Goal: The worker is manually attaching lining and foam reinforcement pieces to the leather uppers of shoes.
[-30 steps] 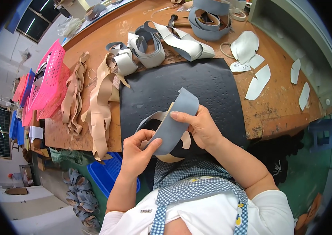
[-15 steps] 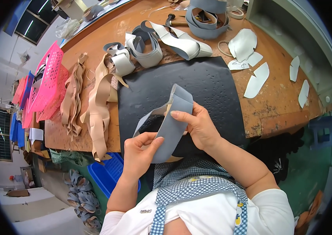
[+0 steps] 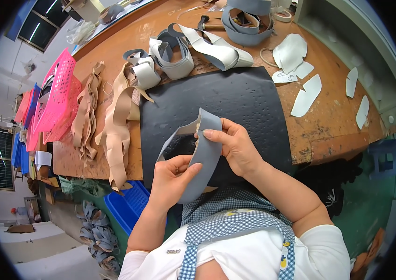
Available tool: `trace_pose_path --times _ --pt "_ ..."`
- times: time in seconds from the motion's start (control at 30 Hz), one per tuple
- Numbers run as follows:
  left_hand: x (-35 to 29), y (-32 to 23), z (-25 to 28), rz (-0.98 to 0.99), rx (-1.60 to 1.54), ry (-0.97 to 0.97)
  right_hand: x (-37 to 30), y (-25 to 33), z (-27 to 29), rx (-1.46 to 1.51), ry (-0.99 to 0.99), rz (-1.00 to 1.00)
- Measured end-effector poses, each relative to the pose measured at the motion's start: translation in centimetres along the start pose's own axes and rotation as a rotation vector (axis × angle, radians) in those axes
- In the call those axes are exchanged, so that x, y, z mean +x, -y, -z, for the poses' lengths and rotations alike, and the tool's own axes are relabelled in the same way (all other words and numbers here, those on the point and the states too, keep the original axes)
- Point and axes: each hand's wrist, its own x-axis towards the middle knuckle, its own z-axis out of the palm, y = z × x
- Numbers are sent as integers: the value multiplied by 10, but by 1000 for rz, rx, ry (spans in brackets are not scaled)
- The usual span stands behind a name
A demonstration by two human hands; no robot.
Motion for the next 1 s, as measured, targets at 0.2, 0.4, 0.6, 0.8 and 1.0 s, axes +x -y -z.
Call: trace_pose_path --times 0.2,0.4,0.6,0.8,1.0 --pt "4 -15 -2 107 -61 5 -2 -5 -1 8 -34 32" --pt "4 -16 -4 99 -13 2 -6 -8 -6 69 -73 59" --pt "4 -4 -9 34 60 -31 -5 -15 -8 119 -83 77" --pt "3 3 -10 -27 162 -90 -3 -15 -17 130 -83 72" --pt "-7 2 -12 -124 254 -154 11 -1 -15 31 -46 72"
